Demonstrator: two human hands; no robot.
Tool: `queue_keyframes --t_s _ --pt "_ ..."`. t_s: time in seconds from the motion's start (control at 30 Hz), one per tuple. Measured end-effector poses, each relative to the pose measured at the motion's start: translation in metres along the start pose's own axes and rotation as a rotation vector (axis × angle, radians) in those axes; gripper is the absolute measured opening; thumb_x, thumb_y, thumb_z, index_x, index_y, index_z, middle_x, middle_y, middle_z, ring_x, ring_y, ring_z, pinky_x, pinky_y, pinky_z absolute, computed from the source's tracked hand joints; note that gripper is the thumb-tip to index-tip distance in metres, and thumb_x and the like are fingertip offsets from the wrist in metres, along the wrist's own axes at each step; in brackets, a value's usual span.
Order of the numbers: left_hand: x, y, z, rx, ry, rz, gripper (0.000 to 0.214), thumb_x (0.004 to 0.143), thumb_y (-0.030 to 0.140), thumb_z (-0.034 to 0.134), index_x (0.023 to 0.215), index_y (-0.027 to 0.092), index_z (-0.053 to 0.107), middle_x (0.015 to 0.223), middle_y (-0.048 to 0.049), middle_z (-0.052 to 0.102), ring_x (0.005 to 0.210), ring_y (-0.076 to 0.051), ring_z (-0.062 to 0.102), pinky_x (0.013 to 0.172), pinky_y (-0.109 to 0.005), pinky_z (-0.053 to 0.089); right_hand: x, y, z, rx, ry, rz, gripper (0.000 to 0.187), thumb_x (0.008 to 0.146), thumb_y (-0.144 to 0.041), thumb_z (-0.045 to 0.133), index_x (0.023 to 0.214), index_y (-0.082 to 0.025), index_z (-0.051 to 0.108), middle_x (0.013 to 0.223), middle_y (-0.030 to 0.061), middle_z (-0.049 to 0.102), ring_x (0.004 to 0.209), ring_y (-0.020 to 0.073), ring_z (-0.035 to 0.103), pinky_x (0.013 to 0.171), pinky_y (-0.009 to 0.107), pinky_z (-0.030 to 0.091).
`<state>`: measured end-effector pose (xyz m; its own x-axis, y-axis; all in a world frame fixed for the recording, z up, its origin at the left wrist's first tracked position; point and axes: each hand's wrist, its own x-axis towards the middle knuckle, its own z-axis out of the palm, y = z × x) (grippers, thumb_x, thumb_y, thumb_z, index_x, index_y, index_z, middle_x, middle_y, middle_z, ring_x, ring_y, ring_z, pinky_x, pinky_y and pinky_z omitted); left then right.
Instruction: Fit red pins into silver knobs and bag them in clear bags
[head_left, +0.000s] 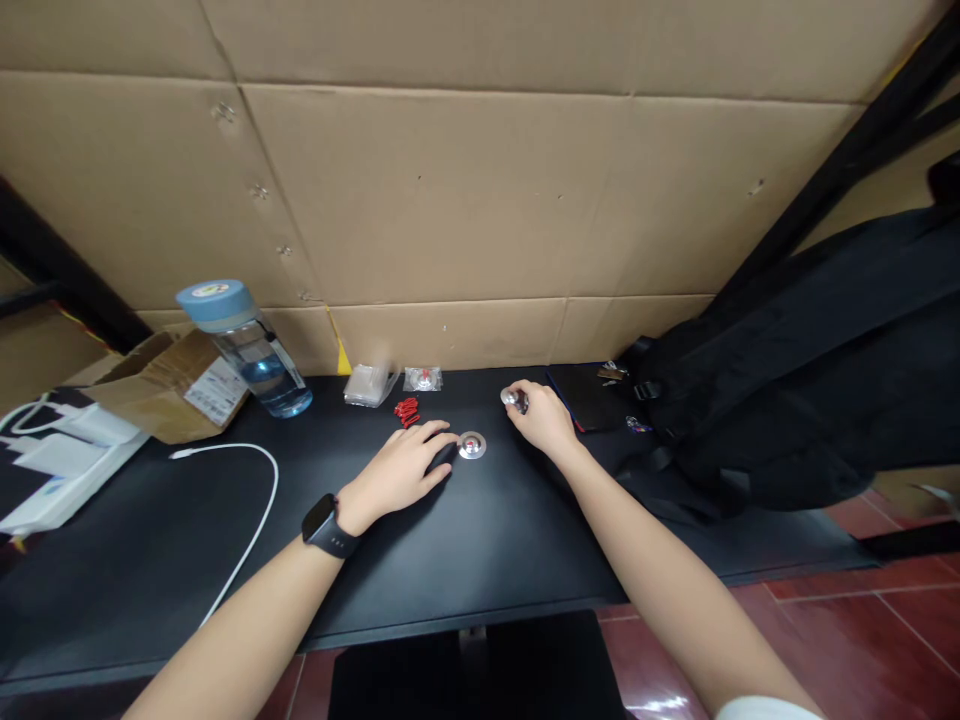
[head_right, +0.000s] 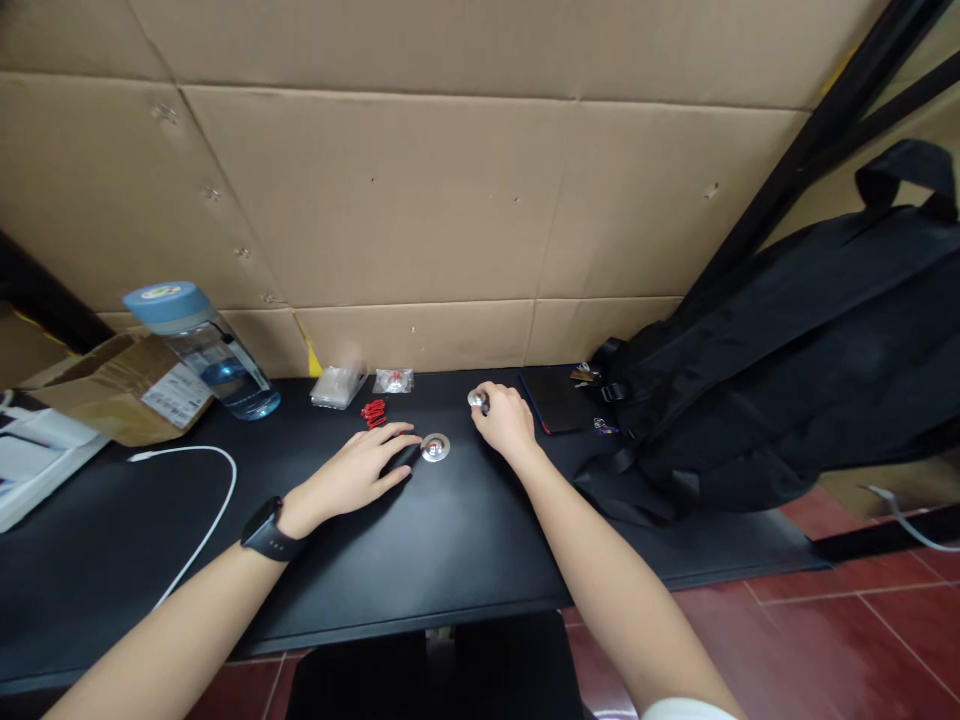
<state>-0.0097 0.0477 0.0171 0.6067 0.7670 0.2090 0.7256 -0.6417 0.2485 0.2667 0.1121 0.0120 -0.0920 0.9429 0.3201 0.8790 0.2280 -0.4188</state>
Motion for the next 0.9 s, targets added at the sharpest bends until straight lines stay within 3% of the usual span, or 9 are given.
queue_keyframes --t_s 0.1,0.23,0.43,0.63,0.9 --pt "0.004 -0.001 -0.002 -0.048 0.055 0.02 0.036 0.098 0.028 0.054 0.133 0.028 0.059 0.134 -0.0074 0.059 0.122 -0.024 0.059 0.105 -0.04 0.048 -0.001 -0.007 -0.001 0.045 0.036 0.021 0.017 0.084 -0.028 0.068 0.101 -0.027 0.07 0.094 0.0033 0.075 0.092 0.0232 0.064 0.077 0.032 0.048" --pt "0.005 -0.007 -0.001 0.102 0.14 -0.07 0.032 0.095 0.023 0.057 0.125 0.027 0.064 0.136 -0.009 0.059 0.13 -0.03 0.051 0.106 -0.049 0.044 -0.003 -0.013 0.0 0.181 0.052 -0.048 0.016 0.083 -0.037 0.069 0.093 -0.025 0.072 0.089 0.0032 0.075 0.085 0.022 0.065 0.077 0.033 0.05" --pt "0.006 -0.015 -0.002 0.186 0.131 -0.126 0.016 0.095 0.023 0.059 0.102 0.026 0.074 0.123 -0.0077 0.066 0.128 -0.032 0.05 0.097 -0.049 0.042 -0.004 -0.017 0.007 0.467 -0.019 -0.086 0.025 0.08 -0.036 0.069 0.101 -0.022 0.068 0.093 0.0047 0.076 0.074 0.0167 0.065 0.072 0.03 0.053" --pt "0.007 -0.016 -0.003 0.168 0.107 -0.144 0.01 0.094 0.024 0.063 0.088 0.023 0.072 0.108 -0.006 0.069 0.116 -0.028 0.054 0.091 -0.044 0.04 -0.007 -0.019 0.009 0.478 -0.054 -0.122 0.031 0.081 -0.035 0.069 0.109 -0.022 0.066 0.099 0.0059 0.075 0.074 0.0156 0.066 0.073 0.031 0.054" --pt "0.008 -0.008 -0.005 0.123 0.158 -0.168 0.02 0.103 0.029 0.047 0.094 0.025 0.065 0.094 -0.0041 0.07 0.103 -0.024 0.056 0.088 -0.04 0.034 -0.008 -0.02 0.006 0.486 -0.035 -0.146 0.031 0.081 -0.033 0.07 0.11 -0.022 0.065 0.101 0.0055 0.075 0.073 0.0155 0.068 0.072 0.031 0.055"
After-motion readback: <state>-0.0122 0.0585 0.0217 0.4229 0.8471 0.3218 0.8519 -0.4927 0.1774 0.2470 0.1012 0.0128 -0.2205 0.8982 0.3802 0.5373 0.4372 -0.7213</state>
